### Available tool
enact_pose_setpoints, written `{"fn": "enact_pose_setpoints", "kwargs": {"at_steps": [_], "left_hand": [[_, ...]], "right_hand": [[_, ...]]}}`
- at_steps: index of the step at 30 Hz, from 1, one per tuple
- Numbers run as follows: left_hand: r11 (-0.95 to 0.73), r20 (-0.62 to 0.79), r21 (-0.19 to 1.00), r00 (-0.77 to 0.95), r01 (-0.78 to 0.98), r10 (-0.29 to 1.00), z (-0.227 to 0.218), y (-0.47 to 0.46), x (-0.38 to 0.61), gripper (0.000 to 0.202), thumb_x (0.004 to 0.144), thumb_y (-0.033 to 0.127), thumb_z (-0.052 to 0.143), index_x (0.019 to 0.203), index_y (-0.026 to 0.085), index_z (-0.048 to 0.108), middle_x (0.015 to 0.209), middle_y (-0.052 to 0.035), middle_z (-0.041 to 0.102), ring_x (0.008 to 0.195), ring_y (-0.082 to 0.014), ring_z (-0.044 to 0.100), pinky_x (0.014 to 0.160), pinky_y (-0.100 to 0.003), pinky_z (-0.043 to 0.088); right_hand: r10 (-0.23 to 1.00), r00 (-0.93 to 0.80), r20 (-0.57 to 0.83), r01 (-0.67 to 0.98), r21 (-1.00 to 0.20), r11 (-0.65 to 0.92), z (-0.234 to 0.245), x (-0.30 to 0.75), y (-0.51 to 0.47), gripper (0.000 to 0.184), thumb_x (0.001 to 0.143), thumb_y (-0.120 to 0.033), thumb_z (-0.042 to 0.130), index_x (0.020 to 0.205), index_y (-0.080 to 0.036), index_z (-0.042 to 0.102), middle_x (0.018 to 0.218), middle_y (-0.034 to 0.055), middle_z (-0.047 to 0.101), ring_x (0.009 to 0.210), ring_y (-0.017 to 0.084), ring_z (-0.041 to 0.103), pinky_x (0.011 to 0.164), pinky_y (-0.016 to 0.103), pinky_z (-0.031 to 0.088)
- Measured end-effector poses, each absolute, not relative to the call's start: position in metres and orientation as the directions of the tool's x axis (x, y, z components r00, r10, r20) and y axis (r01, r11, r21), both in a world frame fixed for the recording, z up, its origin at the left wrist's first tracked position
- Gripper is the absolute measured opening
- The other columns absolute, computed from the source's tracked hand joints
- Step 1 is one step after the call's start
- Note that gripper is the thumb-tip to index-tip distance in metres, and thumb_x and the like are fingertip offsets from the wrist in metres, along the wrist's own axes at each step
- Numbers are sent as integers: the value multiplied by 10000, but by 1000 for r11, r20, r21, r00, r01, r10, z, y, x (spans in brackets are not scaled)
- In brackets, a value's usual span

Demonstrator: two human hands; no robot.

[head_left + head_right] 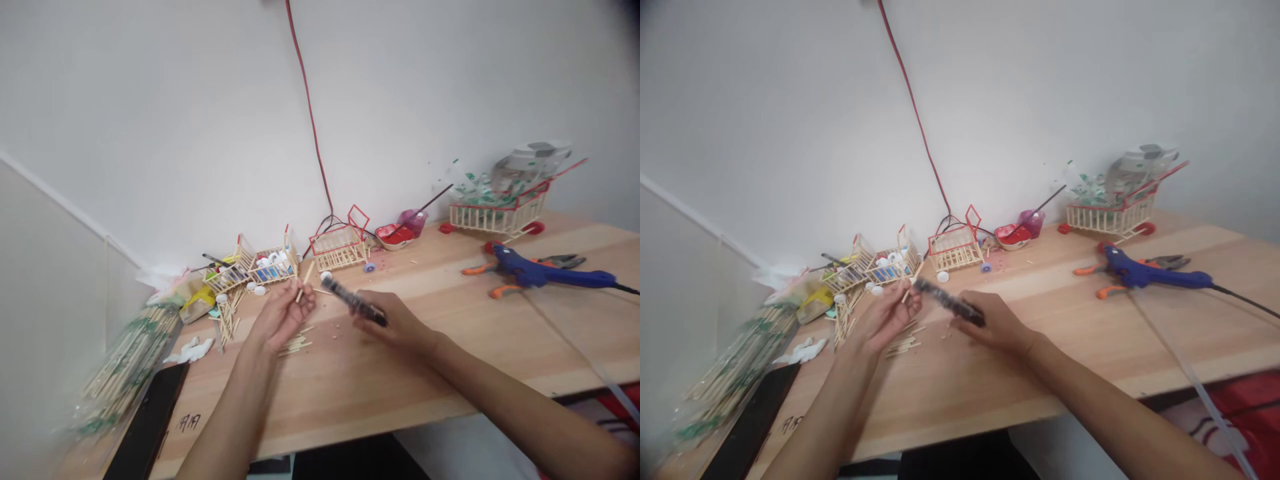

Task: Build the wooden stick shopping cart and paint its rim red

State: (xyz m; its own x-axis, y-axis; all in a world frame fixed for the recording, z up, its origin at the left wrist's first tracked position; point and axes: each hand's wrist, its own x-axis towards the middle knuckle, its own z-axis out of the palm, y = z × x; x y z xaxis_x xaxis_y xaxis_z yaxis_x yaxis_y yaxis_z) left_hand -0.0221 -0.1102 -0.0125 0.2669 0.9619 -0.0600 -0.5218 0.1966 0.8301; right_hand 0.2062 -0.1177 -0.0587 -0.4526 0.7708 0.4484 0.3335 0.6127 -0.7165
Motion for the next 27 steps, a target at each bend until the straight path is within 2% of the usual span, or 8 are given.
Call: {"fn": "enact_pose_setpoints", "kwargs": {"at_steps": [3,6,9,15,19,22,27], "left_hand": [[316,-115,832,415,-456,903,-20,-121,-3,188,791,233,736,801,112,591,776,-43,647,657,-105,619,626,-208,509],[373,-134,829,500,-417,856,-29,-125,17,241,775,287,752,797,123,577,787,-60,664,653,-116,625,611,-212,491],[390,-139,841,547,-375,826,-35,-122,28,265,774,326,750,796,127,576,800,-72,673,670,-123,630,616,-216,482],[294,-42,868,529,-401,848,-42,-121,29,237,805,322,719,786,136,572,761,-31,633,663,-95,582,626,-203,450],[298,-40,871,550,-390,834,-45,-125,30,259,811,351,709,777,137,568,729,-28,626,619,-90,572,595,-198,432],[329,-71,870,566,-368,821,-47,-126,31,286,792,371,723,787,138,557,736,-45,659,613,-106,609,585,-201,451],[378,-184,879,523,-292,832,-51,-127,30,318,813,428,683,841,155,521,823,-110,730,715,-205,715,613,-261,527]], "right_hand": [[918,-231,321,163,-918,362,-55,203,-114,402,868,-532,498,950,-159,624,674,5,555,629,150,533,619,287,427],[960,-143,240,47,-967,249,-54,202,-109,435,804,-572,557,911,-157,630,675,9,556,645,158,549,626,298,452],[971,-140,195,27,-979,201,-56,202,-106,423,755,-581,602,827,-164,613,665,14,581,653,162,560,633,303,460],[983,-51,174,47,-983,177,-59,201,-102,347,730,-513,649,821,-187,572,665,-14,572,639,143,541,628,296,459],[986,-92,137,7,-990,138,-60,202,-102,342,741,-507,648,850,-199,548,636,-17,556,623,151,531,593,301,455],[984,-98,149,21,-988,152,-61,201,-102,352,716,-504,668,848,-199,550,659,-10,571,644,155,537,624,312,465],[973,29,228,43,-973,227,-64,199,-100,326,707,-467,677,846,-202,549,790,17,592,721,158,536,705,325,463]]}}
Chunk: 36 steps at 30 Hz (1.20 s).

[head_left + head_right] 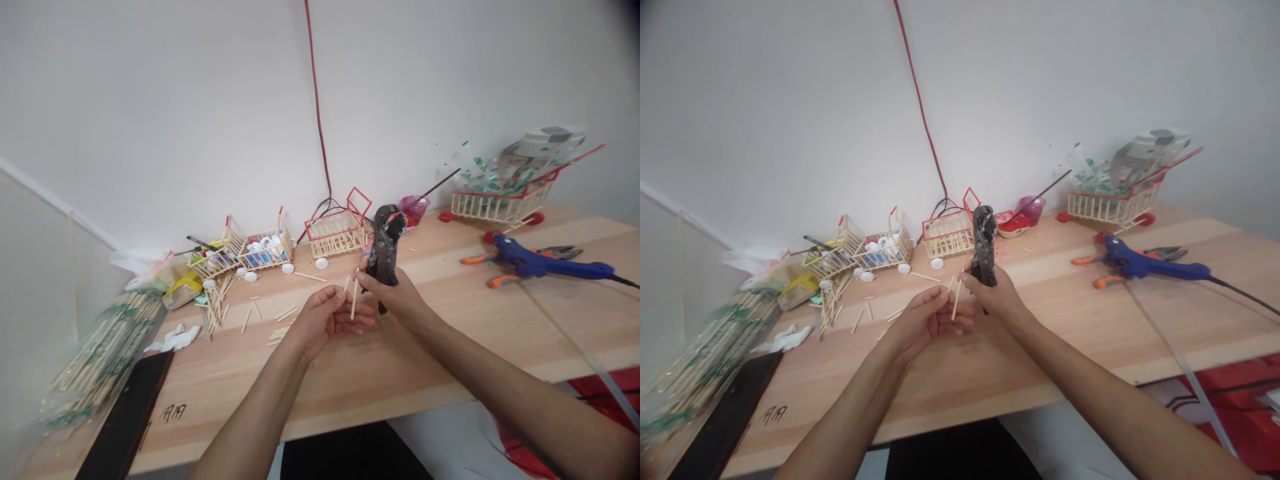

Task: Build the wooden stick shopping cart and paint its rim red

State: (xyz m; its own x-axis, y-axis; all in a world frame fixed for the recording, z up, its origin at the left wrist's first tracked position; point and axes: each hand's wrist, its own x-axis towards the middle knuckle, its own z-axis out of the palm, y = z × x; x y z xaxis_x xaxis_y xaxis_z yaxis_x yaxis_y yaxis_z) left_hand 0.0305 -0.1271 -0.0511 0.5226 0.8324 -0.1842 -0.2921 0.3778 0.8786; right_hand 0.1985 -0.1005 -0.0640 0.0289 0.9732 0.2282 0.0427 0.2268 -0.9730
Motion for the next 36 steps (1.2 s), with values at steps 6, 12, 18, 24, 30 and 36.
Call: {"fn": "enact_pose_setpoints", "kwargs": {"at_steps": [6,12,18,24,30,36], "left_hand": [[366,-199,892,496,-266,845,-52,-130,34,283,844,399,652,908,148,537,924,-131,742,771,-214,733,644,-260,540],[383,-175,878,553,-286,814,-52,-131,36,258,866,373,635,922,147,524,939,-154,745,863,-235,733,705,-270,535],[431,-170,849,617,-304,768,-50,-133,35,216,880,327,621,884,160,483,969,-170,743,904,-248,727,756,-301,523],[403,-174,871,590,-282,788,-51,-132,34,277,835,360,675,882,157,494,989,-177,742,895,-234,723,746,-284,498],[250,-114,940,476,-232,872,-53,-131,35,335,809,433,677,858,179,464,876,-133,755,794,-234,728,693,-290,497],[151,-68,975,425,-164,903,-56,-131,38,392,778,508,683,870,188,475,760,-83,742,711,-241,724,674,-333,526]], "right_hand": [[963,93,253,11,-967,253,-68,199,-99,306,719,-434,668,869,-205,531,823,12,569,764,158,536,743,323,455],[965,96,242,18,-970,242,-70,196,-98,308,730,-455,645,867,-211,516,808,11,556,740,153,509,708,311,446],[960,107,258,8,-966,259,-69,195,-98,284,733,-447,642,843,-217,516,811,8,549,758,157,514,743,316,448],[963,100,250,-10,-968,252,-68,194,-102,271,748,-430,656,847,-212,528,816,3,549,762,151,520,764,317,442],[978,-33,206,-56,-977,204,-68,194,-104,280,755,-435,667,861,-198,561,790,4,572,745,152,540,734,309,451],[981,-33,190,-1,-982,190,-65,191,-106,336,705,-461,698,854,-196,555,820,15,590,770,167,545,745,325,457]]}}
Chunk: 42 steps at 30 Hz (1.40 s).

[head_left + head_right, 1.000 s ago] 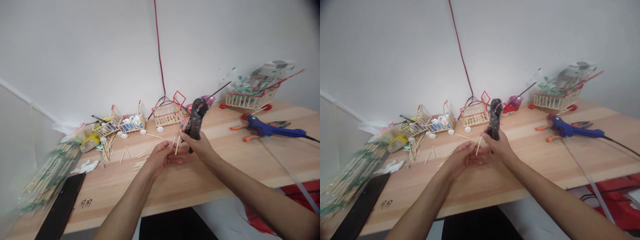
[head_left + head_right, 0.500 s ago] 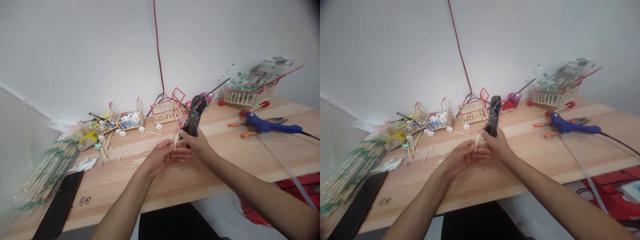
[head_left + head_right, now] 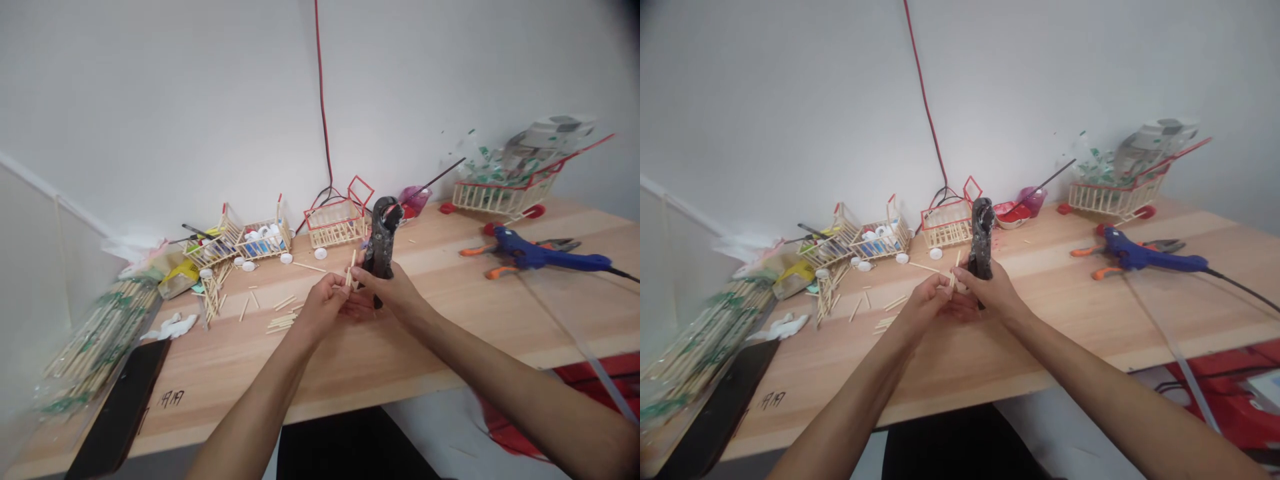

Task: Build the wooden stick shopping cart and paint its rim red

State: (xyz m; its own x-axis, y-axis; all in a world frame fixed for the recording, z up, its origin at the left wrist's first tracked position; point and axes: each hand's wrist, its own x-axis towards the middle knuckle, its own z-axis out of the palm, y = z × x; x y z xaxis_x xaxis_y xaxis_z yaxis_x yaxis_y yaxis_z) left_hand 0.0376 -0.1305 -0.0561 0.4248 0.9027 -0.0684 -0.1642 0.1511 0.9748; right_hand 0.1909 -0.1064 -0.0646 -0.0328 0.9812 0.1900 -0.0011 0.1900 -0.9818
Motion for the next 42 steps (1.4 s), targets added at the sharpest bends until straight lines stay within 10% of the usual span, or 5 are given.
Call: {"fn": "enact_pose_setpoints", "kwargs": {"at_steps": [14,23,42], "left_hand": [[164,-52,974,549,-157,834,-51,-132,28,391,778,385,733,1018,111,591,1025,-172,729,930,-259,711,857,-371,523],[54,-46,998,328,-17,943,-55,-131,35,147,739,271,709,806,145,675,759,-64,754,721,-195,720,713,-294,556],[128,-89,990,451,-57,888,-50,-134,32,390,767,502,688,851,124,647,822,-118,760,749,-229,731,760,-358,569]], "right_hand": [[987,12,161,-57,-985,161,-65,197,-105,343,682,-443,719,836,-205,525,746,-14,571,699,151,542,701,315,436],[986,9,168,-89,-982,168,-63,198,-107,326,701,-442,710,827,-199,534,723,-18,572,679,143,530,668,299,417],[980,60,189,-8,-982,190,-57,198,-110,370,681,-489,710,825,-207,518,726,-27,521,672,142,510,643,299,429]]}}
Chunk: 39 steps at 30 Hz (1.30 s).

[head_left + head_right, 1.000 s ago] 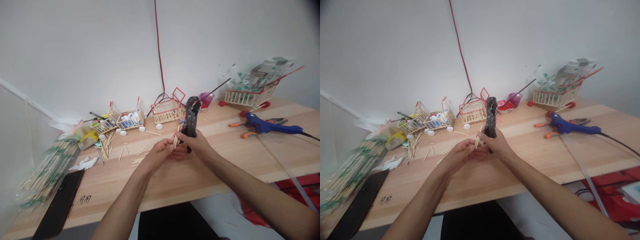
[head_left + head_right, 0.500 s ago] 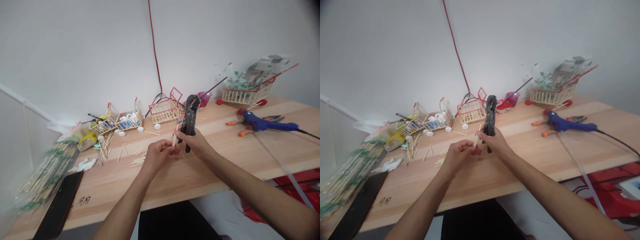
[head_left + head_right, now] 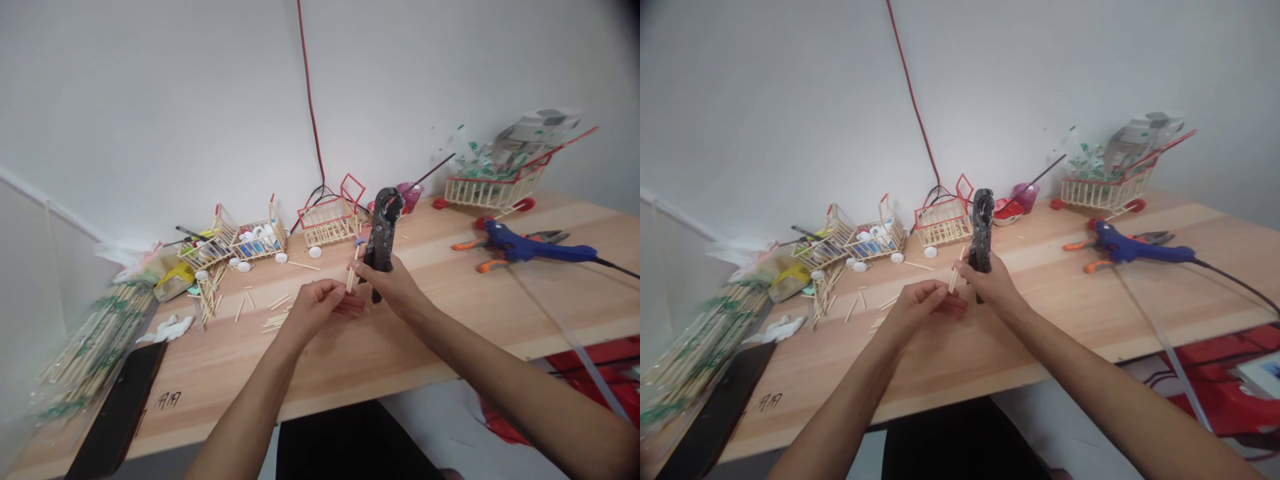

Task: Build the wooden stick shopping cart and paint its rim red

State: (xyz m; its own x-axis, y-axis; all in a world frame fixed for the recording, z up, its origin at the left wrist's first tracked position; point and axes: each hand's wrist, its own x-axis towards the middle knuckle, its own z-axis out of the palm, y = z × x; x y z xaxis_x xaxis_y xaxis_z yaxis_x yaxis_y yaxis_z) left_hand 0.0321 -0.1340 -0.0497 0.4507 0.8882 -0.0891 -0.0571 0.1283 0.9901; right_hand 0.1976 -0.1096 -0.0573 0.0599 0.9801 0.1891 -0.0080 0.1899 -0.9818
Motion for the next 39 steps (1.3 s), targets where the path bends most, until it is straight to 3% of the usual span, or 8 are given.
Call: {"fn": "enact_pose_setpoints", "kwargs": {"at_steps": [6,15,23,32,39], "left_hand": [[177,-144,983,408,-43,901,-51,-132,35,443,783,572,636,777,130,672,776,-97,756,722,-229,726,704,-331,565],[184,-141,980,401,-72,905,-50,-129,40,461,709,521,738,904,104,714,833,-112,761,727,-219,726,653,-286,558],[140,-70,985,503,-102,861,-49,-133,32,454,709,414,779,1037,107,709,958,-133,757,854,-236,729,796,-330,564],[-25,-14,993,311,120,950,-49,-135,35,180,784,297,678,842,137,739,780,-71,761,723,-183,722,686,-264,558],[-34,-3,992,298,119,955,-52,-135,37,261,799,392,676,783,135,719,754,-83,757,673,-180,716,653,-265,550]], "right_hand": [[979,16,206,18,-979,205,-61,197,-108,316,693,-437,694,815,-206,516,712,-29,526,672,142,510,664,302,430],[974,-18,227,76,-971,228,-70,194,-107,224,736,-367,654,817,-213,514,754,-19,559,694,149,541,690,310,452],[995,-24,102,-130,-987,98,-62,193,-110,355,669,-427,730,830,-214,496,673,-37,570,613,143,553,620,302,442],[989,4,149,-106,-983,149,-63,196,-110,313,708,-432,700,832,-201,530,697,-26,563,647,136,531,642,291,426],[973,82,215,8,-977,215,-55,196,-113,316,697,-458,691,790,-217,508,702,-28,505,668,143,486,650,301,423]]}}
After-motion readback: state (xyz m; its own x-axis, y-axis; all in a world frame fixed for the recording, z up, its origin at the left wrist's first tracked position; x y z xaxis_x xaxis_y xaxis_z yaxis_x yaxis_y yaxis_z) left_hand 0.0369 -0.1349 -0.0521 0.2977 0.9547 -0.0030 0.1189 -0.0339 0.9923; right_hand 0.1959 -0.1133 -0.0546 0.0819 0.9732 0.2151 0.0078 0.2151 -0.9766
